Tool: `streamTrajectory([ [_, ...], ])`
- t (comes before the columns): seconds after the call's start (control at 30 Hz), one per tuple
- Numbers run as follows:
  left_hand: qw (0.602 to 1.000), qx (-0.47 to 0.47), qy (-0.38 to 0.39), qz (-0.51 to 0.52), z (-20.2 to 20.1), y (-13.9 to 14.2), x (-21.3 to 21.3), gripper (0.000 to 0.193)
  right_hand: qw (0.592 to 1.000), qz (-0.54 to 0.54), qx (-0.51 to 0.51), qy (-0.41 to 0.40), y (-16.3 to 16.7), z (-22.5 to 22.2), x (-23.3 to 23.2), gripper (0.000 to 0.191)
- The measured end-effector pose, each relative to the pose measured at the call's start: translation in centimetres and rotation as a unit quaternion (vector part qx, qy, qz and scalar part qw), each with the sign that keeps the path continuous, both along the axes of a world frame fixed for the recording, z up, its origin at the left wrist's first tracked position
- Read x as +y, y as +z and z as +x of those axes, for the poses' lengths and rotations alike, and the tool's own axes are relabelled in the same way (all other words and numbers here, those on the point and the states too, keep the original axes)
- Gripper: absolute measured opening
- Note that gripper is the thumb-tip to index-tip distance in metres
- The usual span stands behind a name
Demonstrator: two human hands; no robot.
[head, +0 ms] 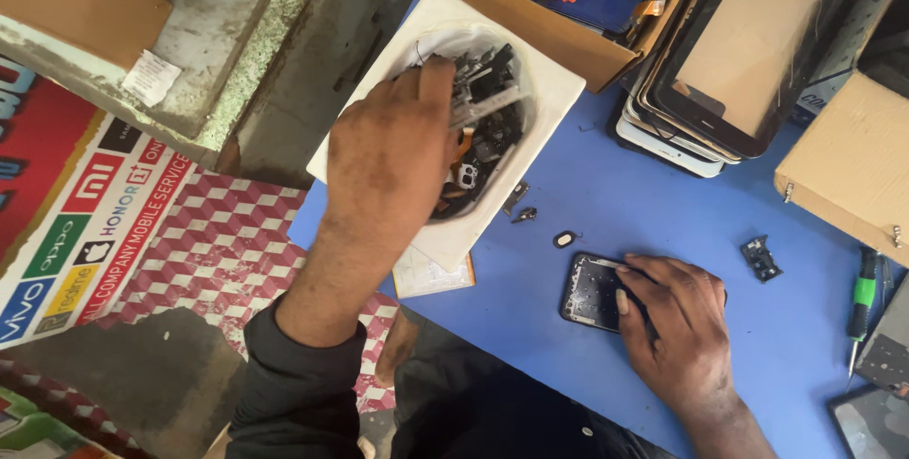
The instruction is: The person uses a screwdriver to remove screws from a smartphone, then disassembles the device by prying open the back cover and detaching internal components. They place removed parts into a container and continue working on the phone's internal assembly.
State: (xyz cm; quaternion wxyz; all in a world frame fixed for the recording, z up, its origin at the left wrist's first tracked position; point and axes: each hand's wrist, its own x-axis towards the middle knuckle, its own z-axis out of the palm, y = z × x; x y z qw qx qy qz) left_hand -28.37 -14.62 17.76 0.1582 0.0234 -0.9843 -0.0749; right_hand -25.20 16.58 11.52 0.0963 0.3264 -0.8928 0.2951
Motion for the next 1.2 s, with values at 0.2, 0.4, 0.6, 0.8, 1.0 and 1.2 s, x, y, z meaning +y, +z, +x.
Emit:
streamTrajectory([
  [0.2,0.997,-0.012,0.018,0.068,0.4,0.9,-1.6,0.025,1.0,0.0,-0.005,-0.005,0.2,-0.1,0.7,0.026],
  [0.4,0.992,0.043,0.007,0.116,0.6,1.2,-2.2,0.025,1.0,0.009,0.0,-0.026,0.5,-0.4,0.8,0.023],
  [0.6,0.995,-0.014,-0.006,0.099,1.4,1.7,-1.2,0.037,0.999,-0.017,0.008,-0.037,0.9,-0.7,1.3,0.021],
  [0.8,0.996,-0.056,-0.004,-0.069,2.3,0.5,1.8,0.06,0.985,-0.054,0.0,-0.161,1.9,-0.4,6.1,0.035],
  [1.0,0.996,-0.081,0.023,-0.034,2.9,-5.7,-0.3,0.062,0.94,0.079,0.057,-0.326,2.9,-0.1,12.7,0.036],
  [1.2,0.992,-0.09,0.012,0.091,2.9,-11.5,-2.8,0.058,0.929,0.206,0.025,-0.307,1.0,1.3,13.5,0.042],
])
